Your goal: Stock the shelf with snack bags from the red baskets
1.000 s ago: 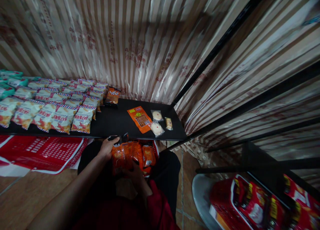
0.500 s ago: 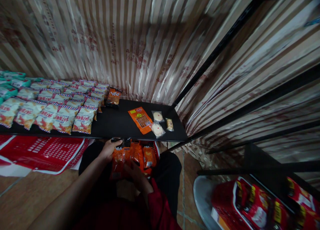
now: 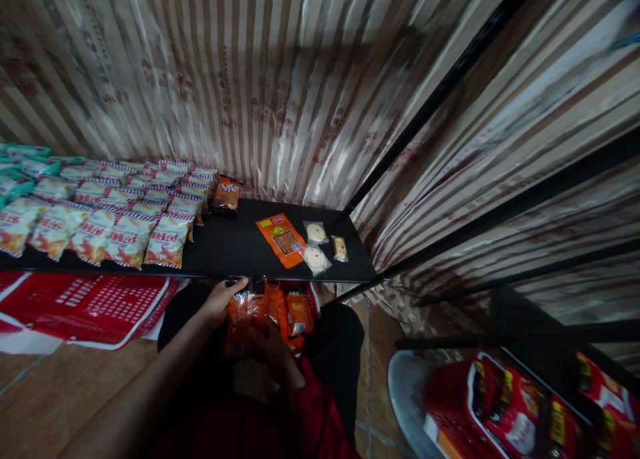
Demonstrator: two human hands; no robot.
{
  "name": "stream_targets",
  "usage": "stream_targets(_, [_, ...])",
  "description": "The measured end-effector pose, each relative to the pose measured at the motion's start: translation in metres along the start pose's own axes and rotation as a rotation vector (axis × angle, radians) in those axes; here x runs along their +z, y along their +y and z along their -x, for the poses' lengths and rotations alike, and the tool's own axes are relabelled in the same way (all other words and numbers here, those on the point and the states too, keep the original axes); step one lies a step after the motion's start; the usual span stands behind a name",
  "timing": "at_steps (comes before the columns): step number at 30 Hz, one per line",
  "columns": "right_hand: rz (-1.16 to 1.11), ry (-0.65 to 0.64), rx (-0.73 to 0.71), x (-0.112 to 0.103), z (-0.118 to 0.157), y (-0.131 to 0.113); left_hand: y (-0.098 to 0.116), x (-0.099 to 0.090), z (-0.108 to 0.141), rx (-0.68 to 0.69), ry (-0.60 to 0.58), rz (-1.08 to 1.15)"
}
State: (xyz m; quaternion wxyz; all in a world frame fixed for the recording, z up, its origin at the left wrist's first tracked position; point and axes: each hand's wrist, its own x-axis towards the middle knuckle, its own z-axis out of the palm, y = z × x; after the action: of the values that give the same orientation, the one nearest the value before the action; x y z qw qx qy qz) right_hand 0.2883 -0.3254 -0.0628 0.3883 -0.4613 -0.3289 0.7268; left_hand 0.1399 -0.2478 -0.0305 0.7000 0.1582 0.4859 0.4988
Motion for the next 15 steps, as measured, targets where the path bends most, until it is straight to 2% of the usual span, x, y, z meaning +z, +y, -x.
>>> stream_targets(4, [0.006,0.024,-0.017,0.001,-0.001,-0.003,0.0,-0.001,0.004,0.014,-0.135,-0.065])
stream_targets(11, [0.056,0.007,-0.03,0.003,0.003,-0.009,-0.006,0.002,-0.006,0.01,0.045,0.025])
stream_targets(15, [0.021,-0.022,-0.02,0.003,0.006,-0.012,-0.005,0.005,-0.007,-0.012,0.097,0.042])
